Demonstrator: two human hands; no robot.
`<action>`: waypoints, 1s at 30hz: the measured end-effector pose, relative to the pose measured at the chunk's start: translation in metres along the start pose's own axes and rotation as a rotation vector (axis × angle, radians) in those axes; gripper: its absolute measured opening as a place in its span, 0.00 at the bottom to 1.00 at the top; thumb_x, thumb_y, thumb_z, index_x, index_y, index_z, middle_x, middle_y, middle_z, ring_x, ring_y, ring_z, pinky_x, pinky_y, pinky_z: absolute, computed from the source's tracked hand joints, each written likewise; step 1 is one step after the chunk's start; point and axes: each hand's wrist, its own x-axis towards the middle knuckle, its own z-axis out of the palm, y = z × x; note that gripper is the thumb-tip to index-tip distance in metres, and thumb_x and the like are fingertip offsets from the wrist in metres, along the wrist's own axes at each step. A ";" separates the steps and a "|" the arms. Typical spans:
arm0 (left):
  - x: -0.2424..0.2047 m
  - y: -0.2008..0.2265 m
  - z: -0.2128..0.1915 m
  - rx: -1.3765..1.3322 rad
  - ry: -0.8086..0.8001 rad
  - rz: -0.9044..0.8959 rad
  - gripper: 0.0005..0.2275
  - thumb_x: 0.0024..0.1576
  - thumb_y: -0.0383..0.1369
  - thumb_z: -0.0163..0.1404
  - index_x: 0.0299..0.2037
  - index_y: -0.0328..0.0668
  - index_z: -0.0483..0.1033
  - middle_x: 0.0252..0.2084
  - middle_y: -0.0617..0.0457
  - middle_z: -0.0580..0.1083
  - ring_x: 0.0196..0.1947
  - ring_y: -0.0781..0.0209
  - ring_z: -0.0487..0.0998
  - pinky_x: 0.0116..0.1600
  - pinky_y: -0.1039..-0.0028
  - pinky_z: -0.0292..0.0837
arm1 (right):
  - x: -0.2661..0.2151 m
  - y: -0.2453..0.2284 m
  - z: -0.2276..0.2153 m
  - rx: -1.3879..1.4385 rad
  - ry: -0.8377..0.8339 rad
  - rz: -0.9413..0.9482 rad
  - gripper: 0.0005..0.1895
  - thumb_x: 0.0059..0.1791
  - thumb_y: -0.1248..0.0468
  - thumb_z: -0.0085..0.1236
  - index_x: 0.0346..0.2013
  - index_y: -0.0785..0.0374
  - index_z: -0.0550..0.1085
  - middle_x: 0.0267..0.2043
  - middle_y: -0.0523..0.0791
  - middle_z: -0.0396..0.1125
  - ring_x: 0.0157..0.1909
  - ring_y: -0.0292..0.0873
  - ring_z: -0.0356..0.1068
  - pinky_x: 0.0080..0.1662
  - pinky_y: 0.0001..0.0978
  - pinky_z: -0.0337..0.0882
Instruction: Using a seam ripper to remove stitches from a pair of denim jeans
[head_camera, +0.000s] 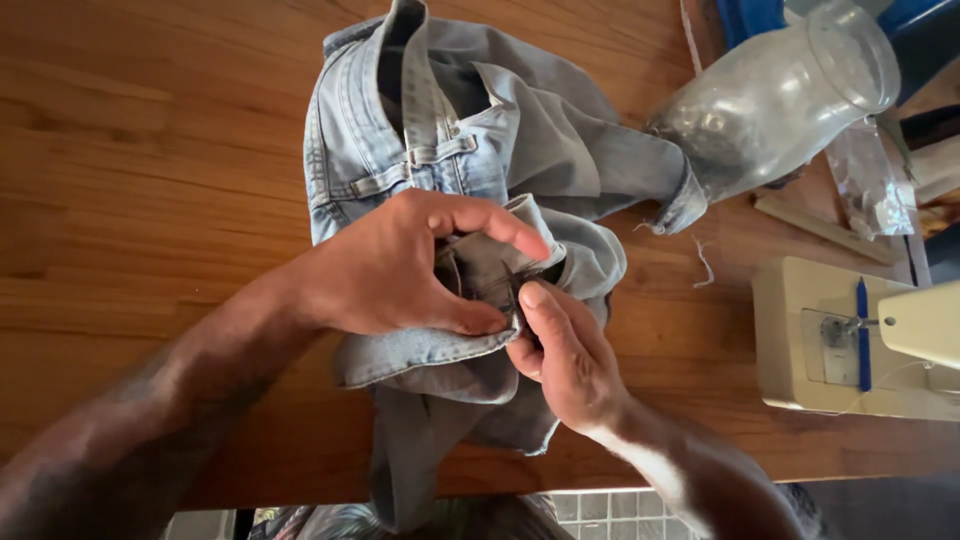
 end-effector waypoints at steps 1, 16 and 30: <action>0.001 0.000 -0.001 -0.002 0.003 0.002 0.24 0.53 0.24 0.74 0.61 0.49 0.86 0.67 0.54 0.86 0.17 0.84 0.69 0.20 0.92 0.72 | 0.001 0.003 -0.002 -0.003 -0.002 0.000 0.27 0.66 0.51 0.48 0.25 0.54 0.56 0.21 0.39 0.47 0.21 0.35 0.48 0.25 0.30 0.49; 0.001 -0.012 -0.009 0.064 -0.053 0.163 0.27 0.53 0.27 0.76 0.64 0.51 0.84 0.68 0.55 0.85 0.74 0.57 0.83 0.86 0.52 0.62 | -0.003 0.010 0.019 -0.101 0.109 -0.206 0.26 0.62 0.48 0.47 0.25 0.51 0.51 0.23 0.34 0.38 0.21 0.33 0.41 0.25 0.29 0.41; -0.003 -0.005 -0.014 0.093 -0.027 0.162 0.26 0.52 0.28 0.76 0.63 0.49 0.85 0.66 0.54 0.86 0.72 0.60 0.84 0.83 0.65 0.68 | -0.021 -0.005 0.009 -0.107 -0.004 -0.167 0.24 0.60 0.55 0.44 0.21 0.54 0.54 0.16 0.39 0.47 0.20 0.36 0.49 0.28 0.32 0.47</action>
